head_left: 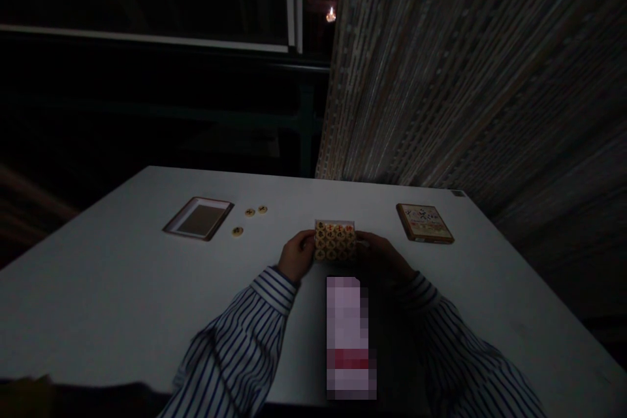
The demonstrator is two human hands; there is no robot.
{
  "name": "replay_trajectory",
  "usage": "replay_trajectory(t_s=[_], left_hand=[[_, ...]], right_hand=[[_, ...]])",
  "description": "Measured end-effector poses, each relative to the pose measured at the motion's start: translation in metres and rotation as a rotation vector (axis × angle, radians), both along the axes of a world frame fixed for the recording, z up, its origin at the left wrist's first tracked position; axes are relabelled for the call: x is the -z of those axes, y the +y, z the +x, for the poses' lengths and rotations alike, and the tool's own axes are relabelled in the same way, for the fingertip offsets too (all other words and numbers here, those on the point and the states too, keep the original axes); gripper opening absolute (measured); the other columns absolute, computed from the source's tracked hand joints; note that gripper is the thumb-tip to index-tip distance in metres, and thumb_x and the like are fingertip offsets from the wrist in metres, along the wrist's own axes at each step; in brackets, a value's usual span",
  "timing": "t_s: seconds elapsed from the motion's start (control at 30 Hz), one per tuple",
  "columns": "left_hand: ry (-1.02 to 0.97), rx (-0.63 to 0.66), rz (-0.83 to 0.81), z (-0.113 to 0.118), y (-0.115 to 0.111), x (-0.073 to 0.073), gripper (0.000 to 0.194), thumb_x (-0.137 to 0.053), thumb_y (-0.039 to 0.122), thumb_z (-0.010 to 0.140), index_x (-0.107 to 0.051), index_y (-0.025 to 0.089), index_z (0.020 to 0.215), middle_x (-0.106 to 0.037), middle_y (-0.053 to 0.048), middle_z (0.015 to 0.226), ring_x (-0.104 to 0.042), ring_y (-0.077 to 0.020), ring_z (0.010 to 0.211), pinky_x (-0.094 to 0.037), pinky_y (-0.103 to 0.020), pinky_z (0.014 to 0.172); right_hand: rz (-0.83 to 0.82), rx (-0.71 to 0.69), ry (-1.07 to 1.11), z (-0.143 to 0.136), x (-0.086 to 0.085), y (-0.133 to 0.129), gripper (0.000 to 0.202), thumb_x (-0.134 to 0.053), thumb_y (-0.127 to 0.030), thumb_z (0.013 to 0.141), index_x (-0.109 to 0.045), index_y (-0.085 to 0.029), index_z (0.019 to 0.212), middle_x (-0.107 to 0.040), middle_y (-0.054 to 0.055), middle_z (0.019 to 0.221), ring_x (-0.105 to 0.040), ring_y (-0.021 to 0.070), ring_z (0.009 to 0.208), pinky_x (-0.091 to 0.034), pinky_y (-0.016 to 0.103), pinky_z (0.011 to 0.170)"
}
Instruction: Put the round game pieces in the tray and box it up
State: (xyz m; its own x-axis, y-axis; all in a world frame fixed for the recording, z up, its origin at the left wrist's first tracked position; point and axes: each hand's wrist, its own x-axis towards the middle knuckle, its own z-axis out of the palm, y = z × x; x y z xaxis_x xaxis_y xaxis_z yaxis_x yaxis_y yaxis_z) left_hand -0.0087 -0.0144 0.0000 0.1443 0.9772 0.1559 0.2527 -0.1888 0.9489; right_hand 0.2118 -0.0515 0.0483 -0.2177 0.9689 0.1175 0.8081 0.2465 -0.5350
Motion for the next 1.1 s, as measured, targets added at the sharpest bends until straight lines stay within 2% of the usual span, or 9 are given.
replay_trajectory(t_s=[0.23,0.43,0.67,0.87,1.0,1.1], left_hand=[[0.006,-0.047,0.051,-0.003,0.002,0.001,0.026,-0.049,0.026,0.078,-0.061,0.016,0.098,-0.067,-0.006,0.092,-0.062,-0.0168,0.085,-0.049,-0.032,0.078],[0.072,-0.068,0.124,-0.016,0.002,-0.012,0.027,-0.049,0.028,0.078,-0.061,0.016,0.099,-0.066,-0.007,0.096,-0.062,-0.0159,0.087,-0.048,-0.031,0.082],[0.145,-0.107,0.163,-0.049,0.007,-0.034,0.029,-0.051,0.031,0.077,-0.06,0.016,0.101,-0.066,-0.007,0.097,-0.062,-0.0163,0.087,-0.048,-0.031,0.082],[0.283,-0.155,0.166,-0.078,0.019,-0.045,0.033,-0.051,0.033,0.077,-0.059,0.015,0.103,-0.066,-0.009,0.098,-0.063,-0.0177,0.084,-0.049,-0.032,0.079],[0.401,-0.208,0.237,-0.092,0.03,-0.05,0.033,-0.051,0.034,0.077,-0.059,0.017,0.104,-0.062,-0.009,0.108,-0.061,-0.0191,0.091,-0.048,-0.033,0.082],[0.495,-0.212,0.289,-0.1,0.039,-0.052,0.034,-0.05,0.033,0.076,-0.059,0.016,0.105,-0.062,-0.009,0.108,-0.058,-0.0205,0.097,-0.046,-0.033,0.086]], right_hand=[[-0.002,0.134,-0.085,0.005,-0.006,-0.001,0.038,-0.045,-0.021,0.079,-0.053,-0.01,0.115,-0.061,0.014,0.111,-0.058,0.0211,0.1,-0.046,0.034,0.085],[0.074,0.133,-0.051,0.001,-0.025,-0.002,0.033,-0.04,-0.025,0.083,-0.058,-0.013,0.107,-0.066,0.011,0.101,-0.062,0.0203,0.089,-0.047,0.032,0.079],[0.098,0.046,-0.036,-0.013,-0.039,0.008,0.028,-0.041,-0.028,0.083,-0.063,-0.017,0.096,-0.068,0.007,0.092,-0.062,0.0182,0.084,-0.046,0.027,0.073],[0.077,-0.046,-0.087,-0.032,-0.052,0.026,0.026,-0.042,-0.026,0.082,-0.065,-0.019,0.091,-0.069,0.004,0.084,-0.062,0.0159,0.076,-0.043,0.023,0.065],[0.082,-0.125,-0.137,-0.047,-0.06,0.039,0.026,-0.042,-0.025,0.081,-0.066,-0.019,0.089,-0.069,0.004,0.086,-0.061,0.0157,0.079,-0.042,0.023,0.07],[0.085,-0.171,-0.16,-0.058,-0.063,0.051,0.027,-0.042,-0.024,0.081,-0.066,-0.019,0.091,-0.068,0.005,0.09,-0.061,0.0161,0.083,-0.041,0.023,0.073]])
